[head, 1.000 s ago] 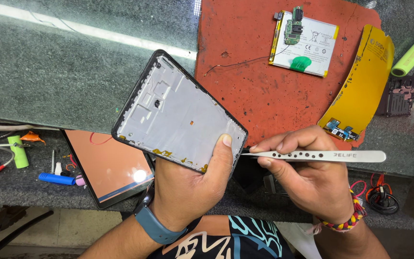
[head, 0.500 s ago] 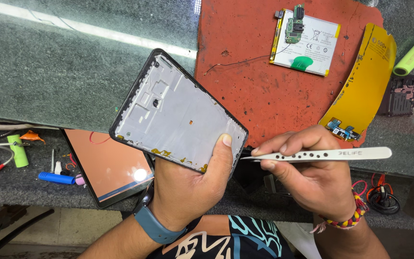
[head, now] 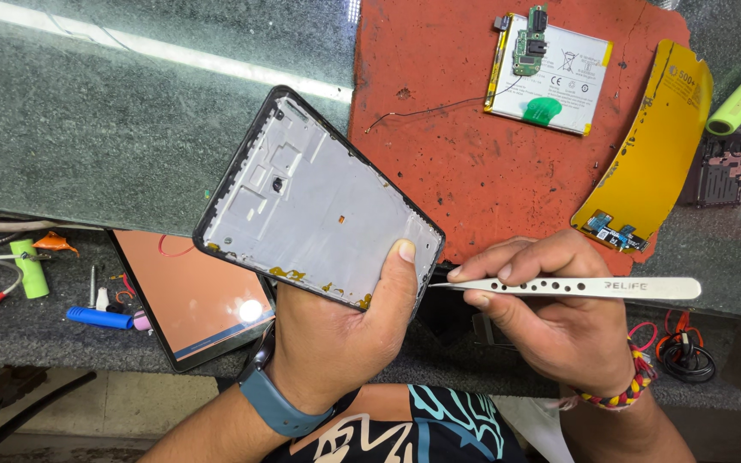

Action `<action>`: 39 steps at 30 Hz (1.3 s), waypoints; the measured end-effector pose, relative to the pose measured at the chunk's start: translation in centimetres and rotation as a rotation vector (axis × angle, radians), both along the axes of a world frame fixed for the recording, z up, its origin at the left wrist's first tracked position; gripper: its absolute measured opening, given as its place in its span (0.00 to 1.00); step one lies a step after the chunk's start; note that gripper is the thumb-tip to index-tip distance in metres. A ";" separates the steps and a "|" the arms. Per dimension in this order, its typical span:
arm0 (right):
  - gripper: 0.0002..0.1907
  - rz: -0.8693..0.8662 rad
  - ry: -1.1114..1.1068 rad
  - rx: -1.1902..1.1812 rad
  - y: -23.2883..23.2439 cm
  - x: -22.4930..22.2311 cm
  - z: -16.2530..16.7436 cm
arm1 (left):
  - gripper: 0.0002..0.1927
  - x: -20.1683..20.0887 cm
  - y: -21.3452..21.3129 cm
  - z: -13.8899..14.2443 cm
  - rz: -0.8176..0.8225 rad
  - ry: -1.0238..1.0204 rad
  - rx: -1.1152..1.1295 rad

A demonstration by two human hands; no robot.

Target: The person uses tweezers to carefully pry and separate the internal components from the back housing of a smartphone. They work along the edges of the device to detach the frame, then lift the internal assembly out of the housing.

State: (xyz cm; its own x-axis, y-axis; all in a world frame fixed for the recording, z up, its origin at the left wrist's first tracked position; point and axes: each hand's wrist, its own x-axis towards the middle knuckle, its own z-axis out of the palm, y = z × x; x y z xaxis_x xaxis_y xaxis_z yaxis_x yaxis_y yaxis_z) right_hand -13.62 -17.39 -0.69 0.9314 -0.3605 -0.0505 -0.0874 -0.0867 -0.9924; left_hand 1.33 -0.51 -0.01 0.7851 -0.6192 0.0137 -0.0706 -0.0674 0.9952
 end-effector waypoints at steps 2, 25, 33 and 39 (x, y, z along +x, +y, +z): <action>0.16 0.011 -0.007 -0.065 0.1 0.0 -0.1 | 0.04 0.0 0.0 0.0 0.004 -0.004 -0.007; 0.16 0.047 -0.036 -0.028 0.2 -0.2 -0.1 | 0.04 -0.1 0.0 -0.1 0.009 -0.014 -0.001; 0.16 0.109 -0.058 0.064 -0.3 -0.3 -0.1 | 0.04 -0.2 0.0 -0.1 0.016 -0.056 0.003; 0.16 0.075 -0.019 -0.053 0.0 -0.3 -0.2 | 0.04 -0.1 0.0 -0.1 0.012 -0.036 -0.002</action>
State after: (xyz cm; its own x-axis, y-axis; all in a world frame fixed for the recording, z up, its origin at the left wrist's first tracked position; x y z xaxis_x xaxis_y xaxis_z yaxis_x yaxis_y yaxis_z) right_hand -13.88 -17.36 -0.88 0.9564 -0.2918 -0.0149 -0.0595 -0.1447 -0.9877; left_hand 1.20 -0.49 -0.10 0.7917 -0.6093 0.0439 -0.1059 -0.0662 0.9922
